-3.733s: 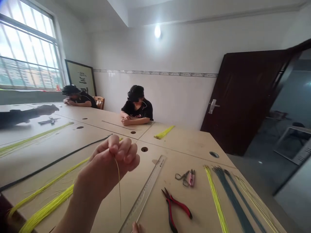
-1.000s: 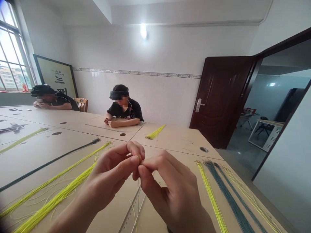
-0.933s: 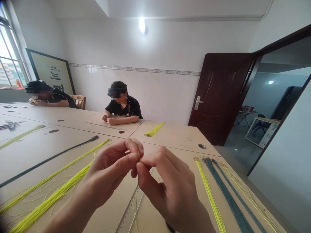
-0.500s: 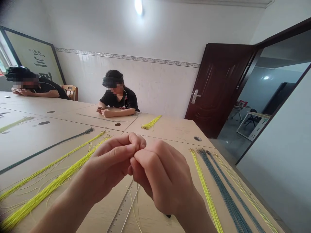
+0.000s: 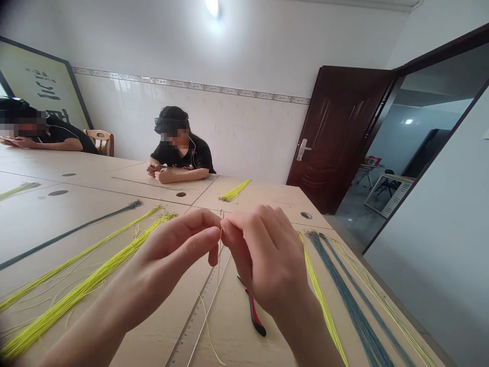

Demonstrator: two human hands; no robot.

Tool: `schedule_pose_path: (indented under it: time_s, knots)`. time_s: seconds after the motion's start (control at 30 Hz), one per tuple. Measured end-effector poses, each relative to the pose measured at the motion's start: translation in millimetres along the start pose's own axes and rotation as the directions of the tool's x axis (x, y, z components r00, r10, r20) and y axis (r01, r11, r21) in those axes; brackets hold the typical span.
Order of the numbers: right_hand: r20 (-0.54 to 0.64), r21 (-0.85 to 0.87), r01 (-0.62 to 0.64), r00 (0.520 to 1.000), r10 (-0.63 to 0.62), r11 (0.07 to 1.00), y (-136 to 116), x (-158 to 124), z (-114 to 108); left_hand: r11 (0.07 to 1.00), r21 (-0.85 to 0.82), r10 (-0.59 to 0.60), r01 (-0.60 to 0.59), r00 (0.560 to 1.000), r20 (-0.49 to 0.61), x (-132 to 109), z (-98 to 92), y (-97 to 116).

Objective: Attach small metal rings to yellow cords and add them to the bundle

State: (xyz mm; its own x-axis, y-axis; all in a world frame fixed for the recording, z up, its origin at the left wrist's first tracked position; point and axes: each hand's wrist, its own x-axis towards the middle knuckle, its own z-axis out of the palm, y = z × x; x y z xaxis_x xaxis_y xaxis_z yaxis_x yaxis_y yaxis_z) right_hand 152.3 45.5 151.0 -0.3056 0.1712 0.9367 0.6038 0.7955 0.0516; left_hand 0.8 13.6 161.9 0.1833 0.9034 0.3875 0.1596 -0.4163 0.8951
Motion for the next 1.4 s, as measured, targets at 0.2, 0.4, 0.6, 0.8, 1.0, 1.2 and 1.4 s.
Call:
schedule_pose_path:
  time_s: [0.2, 0.4, 0.6, 0.8, 1.0, 1.2, 1.4]
  knots:
    - [0.034, -0.01, 0.038, 0.999, -0.038, 0.999, 3.7, 1.9, 2.4, 0.995, 0.093, 0.038, -0.038, 0.999, -0.004, 1.6, -3.9, 1.4]
    - [0.047, 0.013, 0.026, 0.999, -0.026, 1.0, 1.0, 0.1, 0.8, 0.984, 0.119, 0.14, -0.132, 0.988, -0.062, 2.9, -4.4, -1.4]
    - [0.055, 0.106, -0.165, 0.986, 0.16, 0.981, -1.7, 1.6, -3.2, 0.979, 0.146, 0.156, -0.143, 0.984, -0.087, 2.3, -6.0, 1.0]
    - [0.168, 0.302, -0.299, 0.951, 0.258, 0.905, -3.6, 3.4, -9.8, 0.989, 0.09, 0.125, -0.121, 0.992, -0.036, 1.6, -3.6, 0.5]
    - [0.195, 0.352, -0.326, 0.942, 0.271, 0.877, -5.3, 2.9, -9.9, 0.985, 0.13, 0.116, -0.112, 0.993, -0.024, 0.4, -5.2, 1.6]
    - [0.203, 0.208, -0.173, 0.97, 0.131, 0.963, -1.4, 3.9, -10.4, 0.981, 0.16, 0.12, -0.114, 0.992, -0.026, -1.5, -6.1, 4.3]
    - [0.151, 0.07, 0.027, 0.988, -0.038, 0.997, 0.2, 2.2, -5.7, 0.977, 0.157, 0.151, -0.142, 0.988, -0.045, -2.8, -2.9, 4.0]
